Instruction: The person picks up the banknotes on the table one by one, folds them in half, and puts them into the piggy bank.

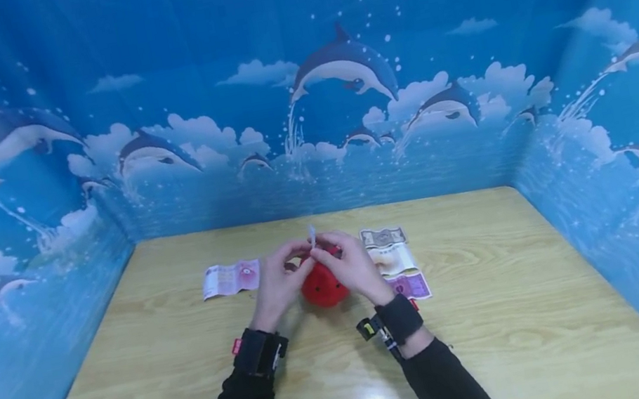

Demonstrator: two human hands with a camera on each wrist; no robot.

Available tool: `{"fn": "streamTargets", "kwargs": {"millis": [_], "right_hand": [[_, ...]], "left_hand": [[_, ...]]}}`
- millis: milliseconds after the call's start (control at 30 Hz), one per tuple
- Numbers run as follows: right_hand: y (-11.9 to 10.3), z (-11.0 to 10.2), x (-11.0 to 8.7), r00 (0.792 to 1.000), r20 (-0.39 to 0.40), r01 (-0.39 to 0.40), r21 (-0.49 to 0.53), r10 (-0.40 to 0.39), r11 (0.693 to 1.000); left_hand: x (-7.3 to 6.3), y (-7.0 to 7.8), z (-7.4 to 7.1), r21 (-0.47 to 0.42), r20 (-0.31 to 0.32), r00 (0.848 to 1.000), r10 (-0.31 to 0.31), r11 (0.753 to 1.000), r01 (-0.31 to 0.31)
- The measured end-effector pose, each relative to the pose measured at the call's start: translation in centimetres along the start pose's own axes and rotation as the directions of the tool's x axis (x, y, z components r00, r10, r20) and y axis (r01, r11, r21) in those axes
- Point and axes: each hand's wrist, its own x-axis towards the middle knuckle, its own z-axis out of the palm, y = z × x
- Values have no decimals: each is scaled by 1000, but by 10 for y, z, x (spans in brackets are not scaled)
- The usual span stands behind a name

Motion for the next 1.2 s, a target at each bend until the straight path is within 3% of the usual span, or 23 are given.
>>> {"fn": "streamTargets", "kwargs": {"millis": [300, 500, 700, 867, 1200], "right_hand": [[1, -3, -1, 999, 17, -36, 3, 36, 999], [4, -4, 0, 999, 5, -50, -7, 50, 999], [10, -4, 2, 999, -16, -47, -29, 47, 998], [15, -3, 2, 998, -10, -59, -50, 59, 997], [19, -3, 2, 996, -3, -92, -95, 92, 991]], "left_hand": [[-3, -3, 4, 28, 8, 1000, 15, 999, -16], [-5, -6, 7, 107, 24, 999, 36, 994, -39], [-7, -5, 9, 189, 106, 994, -22, 982, 2], [-7, -7, 10, 195, 171, 984, -54, 981, 20], [-7, -8, 12, 228, 230, 968, -104, 972, 50]]}}
